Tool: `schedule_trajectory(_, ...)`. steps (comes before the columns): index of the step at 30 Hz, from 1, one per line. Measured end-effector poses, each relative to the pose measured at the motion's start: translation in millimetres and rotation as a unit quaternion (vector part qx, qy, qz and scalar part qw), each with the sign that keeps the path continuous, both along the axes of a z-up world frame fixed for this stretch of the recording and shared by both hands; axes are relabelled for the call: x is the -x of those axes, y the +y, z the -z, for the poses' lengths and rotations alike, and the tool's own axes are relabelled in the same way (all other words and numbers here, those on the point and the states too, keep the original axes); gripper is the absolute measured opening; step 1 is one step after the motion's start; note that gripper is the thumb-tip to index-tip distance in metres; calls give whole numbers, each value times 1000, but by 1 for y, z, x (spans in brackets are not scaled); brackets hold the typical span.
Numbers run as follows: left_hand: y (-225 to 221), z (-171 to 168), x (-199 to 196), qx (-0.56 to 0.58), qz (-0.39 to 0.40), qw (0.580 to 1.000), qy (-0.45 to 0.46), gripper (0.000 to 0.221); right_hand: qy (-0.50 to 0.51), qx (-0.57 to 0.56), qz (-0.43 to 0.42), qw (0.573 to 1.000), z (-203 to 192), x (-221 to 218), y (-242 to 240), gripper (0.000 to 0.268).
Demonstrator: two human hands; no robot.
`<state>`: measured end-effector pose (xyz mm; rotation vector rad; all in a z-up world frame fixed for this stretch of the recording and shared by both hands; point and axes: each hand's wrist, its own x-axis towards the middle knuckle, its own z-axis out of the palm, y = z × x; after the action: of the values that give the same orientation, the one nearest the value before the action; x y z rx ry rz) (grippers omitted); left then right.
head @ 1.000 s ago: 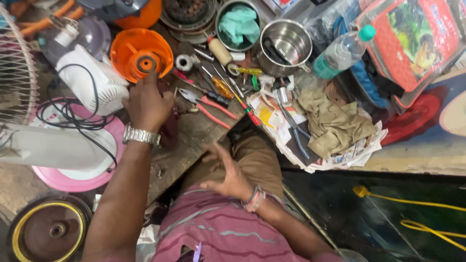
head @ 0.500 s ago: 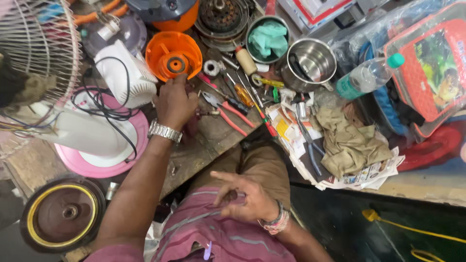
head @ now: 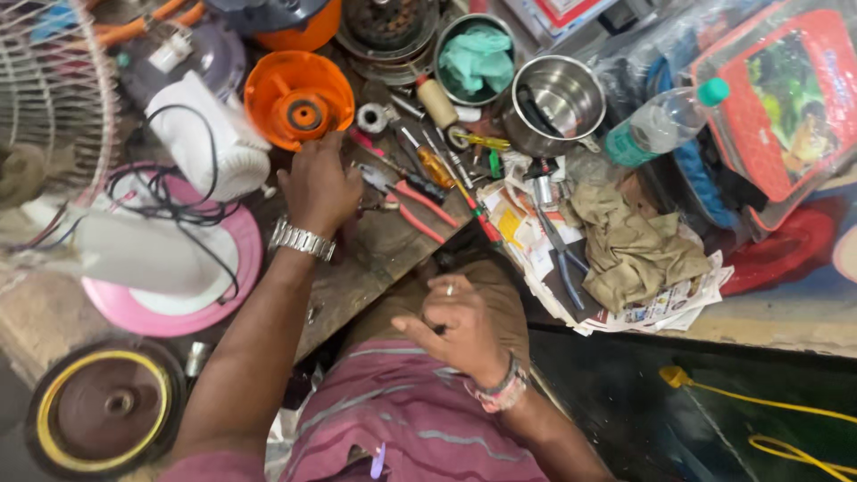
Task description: The person disassembles a fan motor housing using a screwdriver and pliers, removes the rotor and stator, and inspects the internal components on a cluttered workbench.
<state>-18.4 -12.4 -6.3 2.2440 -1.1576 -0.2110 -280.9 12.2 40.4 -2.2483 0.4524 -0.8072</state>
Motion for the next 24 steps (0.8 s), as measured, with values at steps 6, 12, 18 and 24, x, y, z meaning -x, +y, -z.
schedule_trajectory(6, -3, -7, -3, -30, 9, 999, 20, 47, 27, -1, 123, 992, 6, 21, -15, 44)
schedule_trajectory(12, 7, -5, -13, 57, 37, 998, 4, 46, 79, -88, 165, 979, 19, 33, -15, 32)
schedule_trajectory(18, 4, -7, -13, 53, 20, 998, 6, 52, 52, -193, 11, 980, 44, 11, 12, 17)
schedule_trajectory(24, 8, 7, -22, 48, 63, 996, -28, 47, 99, -54, 67, 991, 66, 23, -3, 28)
